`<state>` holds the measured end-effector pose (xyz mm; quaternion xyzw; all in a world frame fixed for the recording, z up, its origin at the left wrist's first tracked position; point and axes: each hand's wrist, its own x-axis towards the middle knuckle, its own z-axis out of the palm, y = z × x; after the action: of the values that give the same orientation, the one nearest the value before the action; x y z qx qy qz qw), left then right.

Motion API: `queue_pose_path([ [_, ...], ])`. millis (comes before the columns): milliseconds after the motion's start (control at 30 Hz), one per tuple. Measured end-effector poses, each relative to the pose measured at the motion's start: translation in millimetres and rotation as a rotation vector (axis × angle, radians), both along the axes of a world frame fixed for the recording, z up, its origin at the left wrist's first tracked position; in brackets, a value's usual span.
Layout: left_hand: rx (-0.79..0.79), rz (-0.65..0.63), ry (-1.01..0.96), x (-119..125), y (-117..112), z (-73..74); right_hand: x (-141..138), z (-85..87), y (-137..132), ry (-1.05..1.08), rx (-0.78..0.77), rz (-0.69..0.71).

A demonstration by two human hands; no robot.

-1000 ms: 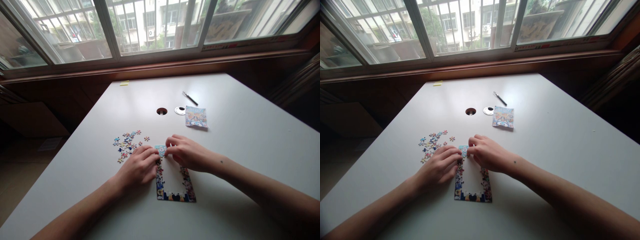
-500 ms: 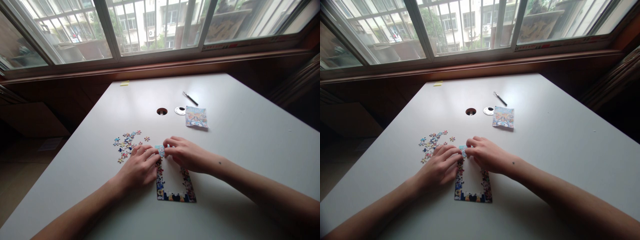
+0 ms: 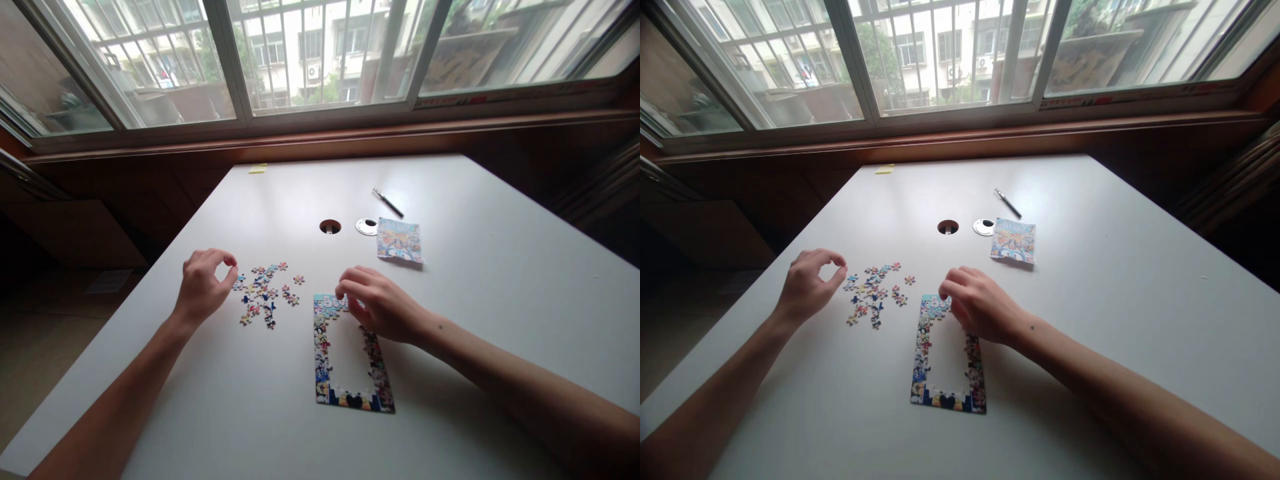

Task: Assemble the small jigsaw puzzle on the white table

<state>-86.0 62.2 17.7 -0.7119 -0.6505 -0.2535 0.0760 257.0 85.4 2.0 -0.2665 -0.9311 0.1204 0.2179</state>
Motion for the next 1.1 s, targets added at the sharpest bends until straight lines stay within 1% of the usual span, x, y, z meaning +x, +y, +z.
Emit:
queue_pose_path([
  [67, -0.052, 0.041, 0.009, -18.7, 5.4, -0.8, 3.3, -5.0, 6.6, 0.113, -0.044, -0.087],
  [167, -0.111, 0.037, 0.030, -31.6, 9.1, -5.1, 7.3, -12.7, 14.9, 0.226, -0.104, -0.190],
  [300, -0.141, 0.017, 0.045, -30.0, 9.1, -9.4, 9.9, -17.5, 19.9, 0.277, -0.189, -0.255],
  [500, -0.189, -0.069, 0.042, -24.9, 4.6, -3.4, 10.3, -17.9, 20.8, 0.284, -0.223, -0.284],
  [567, -0.201, -0.107, 0.016, -20.4, 5.3, -2.5, 9.9, -18.0, 20.4, 0.289, -0.225, -0.282],
  [667, -0.229, -0.172, 0.006, -5.0, 11.9, -2.7, 8.8, -18.1, 20.0, 0.295, -0.222, -0.272],
  [867, -0.338, -0.198, 0.064, 32.9, 42.0, 2.0, 8.1, -18.2, 20.5, 0.326, -0.236, -0.289],
  [1000, -0.424, -0.199, 0.047, 40.7, 61.6, 8.2, 8.8, -18.8, 21.4, 0.347, -0.252, -0.287],
  [1100, -0.494, -0.194, -0.005, 39.8, 68.4, 15.5, 9.4, -20.4, 22.7, 0.349, -0.247, -0.281],
])
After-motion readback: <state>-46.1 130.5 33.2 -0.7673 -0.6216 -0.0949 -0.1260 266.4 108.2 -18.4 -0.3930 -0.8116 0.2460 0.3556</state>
